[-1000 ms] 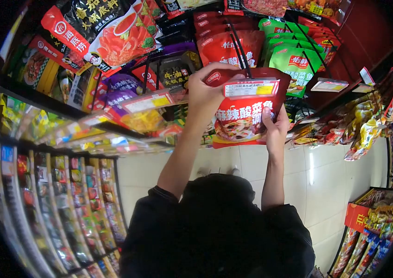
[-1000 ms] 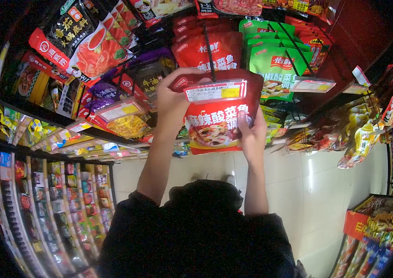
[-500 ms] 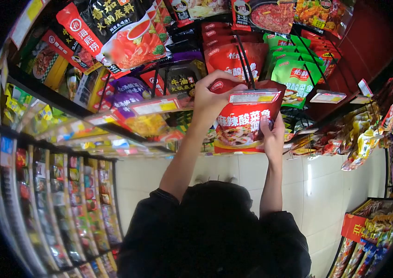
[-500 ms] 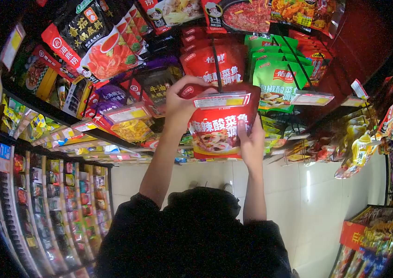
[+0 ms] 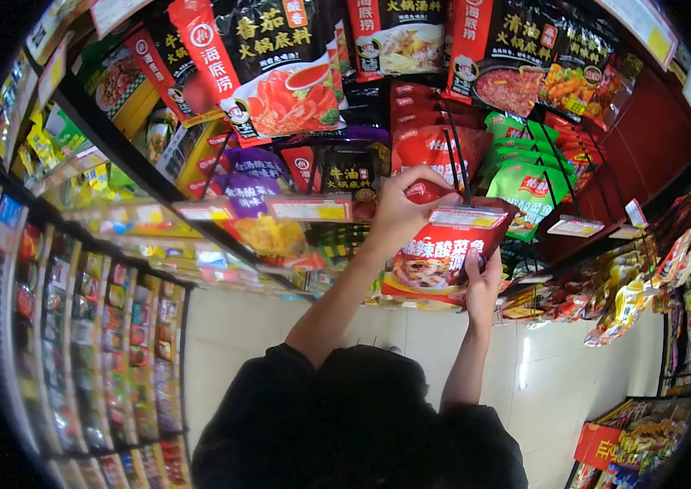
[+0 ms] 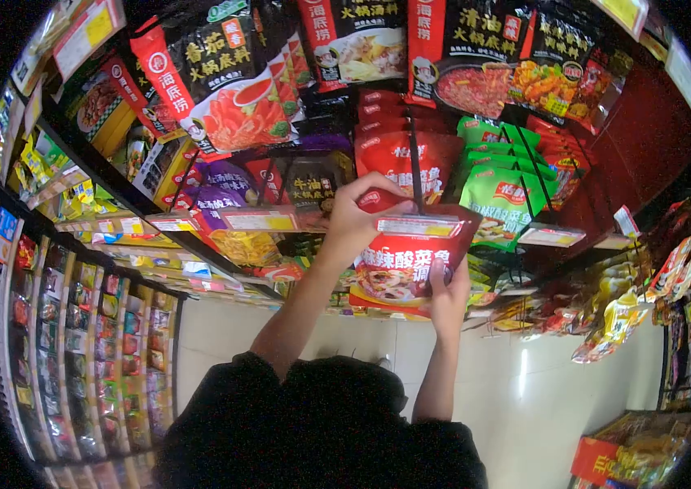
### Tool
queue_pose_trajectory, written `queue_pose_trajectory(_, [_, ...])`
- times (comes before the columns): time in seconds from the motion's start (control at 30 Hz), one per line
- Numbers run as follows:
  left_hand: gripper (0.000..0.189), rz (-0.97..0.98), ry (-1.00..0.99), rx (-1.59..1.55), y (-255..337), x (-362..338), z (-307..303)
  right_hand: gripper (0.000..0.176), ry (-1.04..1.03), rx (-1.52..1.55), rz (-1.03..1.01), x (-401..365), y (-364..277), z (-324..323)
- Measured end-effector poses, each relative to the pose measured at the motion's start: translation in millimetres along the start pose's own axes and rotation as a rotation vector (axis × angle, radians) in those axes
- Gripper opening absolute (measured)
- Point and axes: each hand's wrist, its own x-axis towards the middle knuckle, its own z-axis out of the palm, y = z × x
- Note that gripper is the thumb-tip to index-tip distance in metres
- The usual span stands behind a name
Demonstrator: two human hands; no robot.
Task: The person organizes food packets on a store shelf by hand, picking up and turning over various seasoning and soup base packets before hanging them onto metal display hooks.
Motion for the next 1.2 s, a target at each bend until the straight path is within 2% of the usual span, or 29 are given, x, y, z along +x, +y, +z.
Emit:
queue_pose_trajectory(0.03, [0.021,0.024,0.008,0.003,-0.7,-1.4,0.8,0.035,0.032,-0.051,-0.058,0.8,8.6,-0.1])
queue_pose_trajectory(0.3, [0.02,0.1,0.031,0.008,-0.7,-2.3,2.9,0.04,0.029,0.036,0.015,-3.1,7.8,-3.3])
queue_pose_trajectory(0.33, [0.02,0.115,0.038,0.013,-2.1,-2.6,2.8,0.04,0.035,0.01,-0.025,-0.1,16.2,-5.7])
queue_pose_trajectory(0.4, [0.02,0.077,0.039,0.021,-9.1,-2.0,2.0,0.04,0.048,-0.043,-0.104,7.7,28.2,-5.2])
queue_pose_trajectory(0.47, [0.02,0.065,0.033,0.02,-20.9,1.5,1.4,0.038,0.052,0.018,0.021,8.5,14.9,0.0])
queue_pose_trajectory(0.57, [0.022,-0.099,0.11,0.187,-4.4,8.7,3.5,0.031,0.075,-0.064,-0.193,38.1,48.1,5.4])
queue_pose_trajectory(0.6, [0.024,-0.022,0.154,0.247,-6.7,9.3,4.3,0.025,0.07,-0.036,-0.075,45.0,54.3,4.4])
queue_pose_trajectory(0.67, [0.028,0.137,0.245,0.366,-12.5,11.5,6.5,0.021,0.072,-0.14,-0.104,68.2,78.5,3.3])
queue_pose_trajectory(0.7, [0.037,0.161,0.247,0.369,-6.9,5.7,4.9,0.022,0.132,-0.22,-0.182,79.3,89.8,2.7])
queue_pose_trajectory(0.77, [0.041,0.291,0.262,0.433,7.2,-17.9,-0.5,0.025,0.256,-0.373,-0.336,97.6,105.0,6.0])
queue_pose_trajectory(0.8, [0.043,0.354,0.266,0.469,11.3,-33.8,-5.6,0.029,0.273,-0.331,-0.408,103.4,98.6,12.8])
queue_pose_trajectory(0.87, [0.046,0.292,0.214,0.51,-3.0,-73.6,-27.1,0.034,0.311,-0.22,-0.497,112.3,84.6,28.0])
queue_pose_trajectory(0.9, [0.051,0.158,0.185,0.483,-27.0,-92.9,-43.7,0.036,0.32,-0.159,-0.494,116.9,88.6,33.4])
queue_pose_trajectory(1.0, [0.057,-0.04,0.44,0.155,-86.2,-131.0,-87.7,0.047,0.287,-0.197,-0.442,125.1,131.6,31.9])
queue_pose_trajectory(1.07, [0.066,-0.113,0.437,0.237,-105.2,-141.2,-110.2,0.067,0.245,-0.336,-0.448,131.2,180.3,17.7])
queue_pose_trajectory(1.13, [0.074,-0.146,0.441,0.294,-110.1,-141.7,-115.4,0.055,0.275,-0.341,-0.313,100.9,118.7,31.0])
queue_pose_trajectory(1.2, [0.081,-0.143,0.446,0.33,-115.6,-137.0,-102.0,0.049,0.314,-0.23,-0.253,57.3,89.3,36.8])
